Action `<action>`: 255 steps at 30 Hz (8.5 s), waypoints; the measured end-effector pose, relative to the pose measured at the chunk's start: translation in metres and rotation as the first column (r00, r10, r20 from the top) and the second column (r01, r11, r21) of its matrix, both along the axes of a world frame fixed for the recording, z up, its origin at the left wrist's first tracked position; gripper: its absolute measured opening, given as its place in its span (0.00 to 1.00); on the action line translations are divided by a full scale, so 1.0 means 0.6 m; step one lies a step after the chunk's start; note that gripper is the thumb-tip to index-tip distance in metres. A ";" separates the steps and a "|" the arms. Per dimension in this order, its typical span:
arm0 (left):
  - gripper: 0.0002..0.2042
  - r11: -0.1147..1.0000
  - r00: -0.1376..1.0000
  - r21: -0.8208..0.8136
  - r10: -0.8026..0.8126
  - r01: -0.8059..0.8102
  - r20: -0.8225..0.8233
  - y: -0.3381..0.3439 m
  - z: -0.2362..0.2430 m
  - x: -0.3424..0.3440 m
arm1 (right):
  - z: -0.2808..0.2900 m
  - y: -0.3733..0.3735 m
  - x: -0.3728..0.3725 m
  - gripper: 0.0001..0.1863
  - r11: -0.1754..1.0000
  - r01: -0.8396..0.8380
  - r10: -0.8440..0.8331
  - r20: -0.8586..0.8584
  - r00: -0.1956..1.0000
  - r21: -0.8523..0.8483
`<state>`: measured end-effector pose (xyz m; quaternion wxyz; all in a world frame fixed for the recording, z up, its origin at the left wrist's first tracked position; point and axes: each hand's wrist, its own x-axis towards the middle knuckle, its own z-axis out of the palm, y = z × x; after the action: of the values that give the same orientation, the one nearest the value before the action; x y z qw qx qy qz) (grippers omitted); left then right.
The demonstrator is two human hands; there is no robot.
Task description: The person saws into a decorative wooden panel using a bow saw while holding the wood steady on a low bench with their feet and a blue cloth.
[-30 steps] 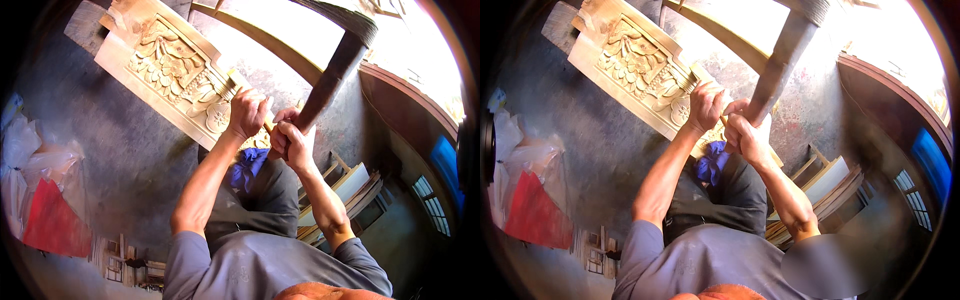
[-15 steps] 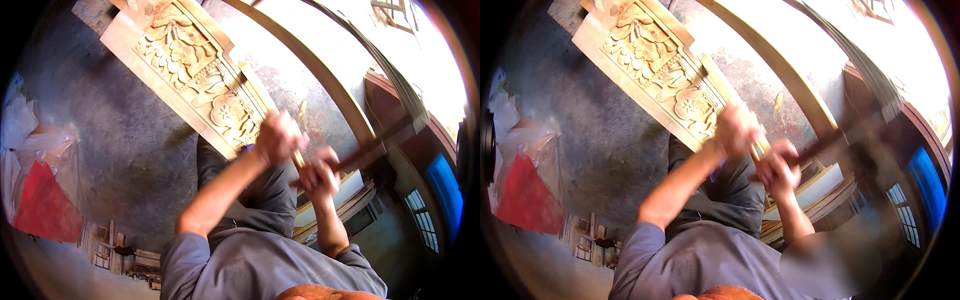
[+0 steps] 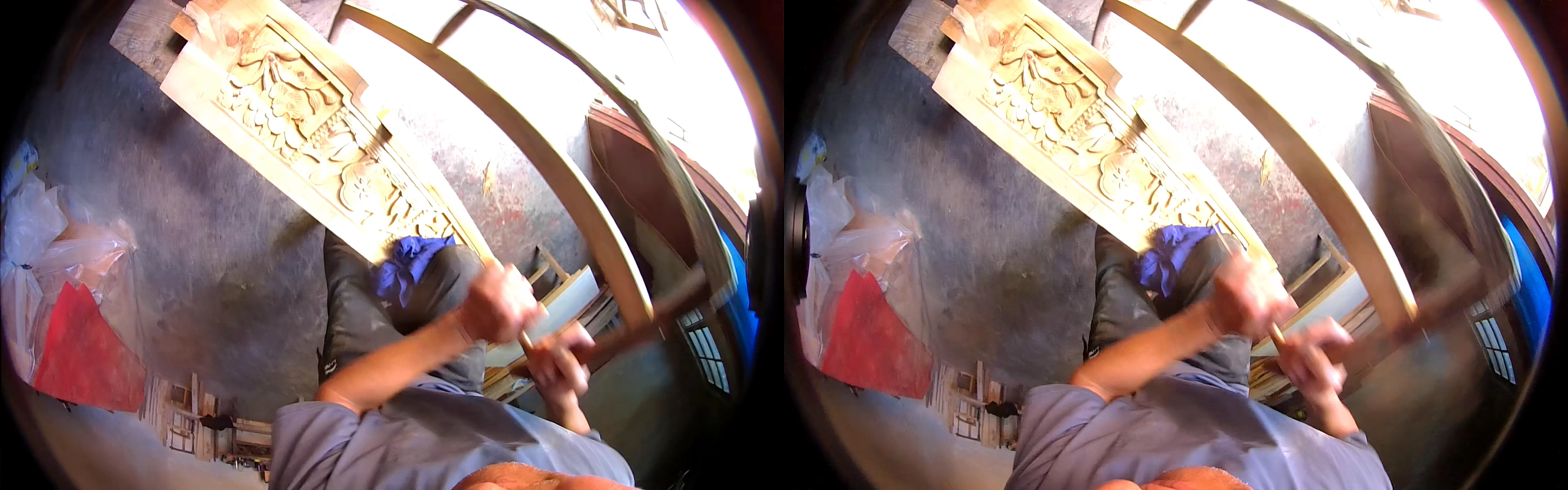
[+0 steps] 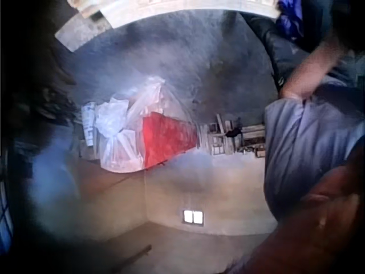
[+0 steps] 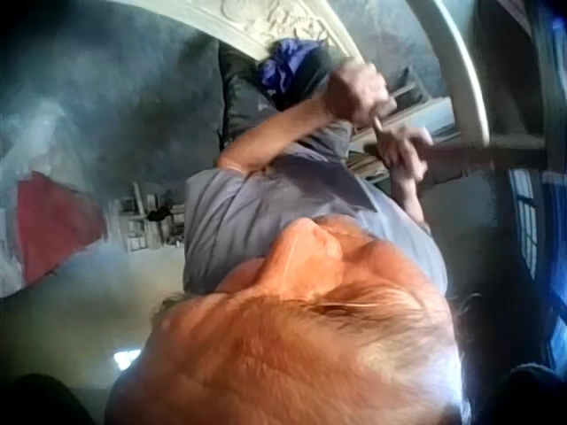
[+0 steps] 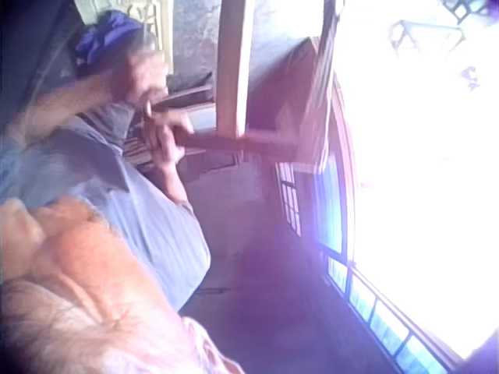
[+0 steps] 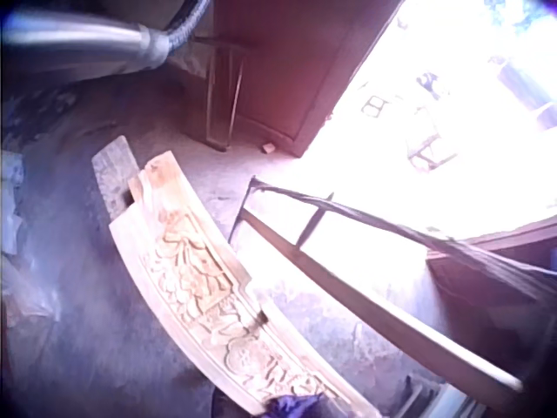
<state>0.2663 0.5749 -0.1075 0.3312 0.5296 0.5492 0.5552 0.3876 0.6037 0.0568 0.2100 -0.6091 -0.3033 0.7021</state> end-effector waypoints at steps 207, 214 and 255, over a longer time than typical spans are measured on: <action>0.15 0.997 0.982 -0.068 0.012 -0.025 -0.186 0.101 -0.219 -0.167 | -0.257 0.108 -0.200 0.07 0.994 0.105 -0.105 -0.028 0.994 -0.007; 0.18 0.997 0.987 -0.059 -0.030 0.040 0.161 -0.001 0.140 0.004 | 0.143 -0.001 -0.021 0.20 0.999 -0.043 0.043 0.080 0.996 -0.003; 0.22 0.993 0.992 0.036 0.117 -0.115 -0.051 0.051 -0.096 -0.082 | -0.134 0.061 -0.132 0.08 0.993 0.111 -0.111 0.015 0.994 -0.028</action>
<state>0.2171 0.6053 -0.1651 0.2750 0.5166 0.5785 0.5681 0.3087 0.6403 -0.0235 0.2376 -0.6328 -0.2602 0.6895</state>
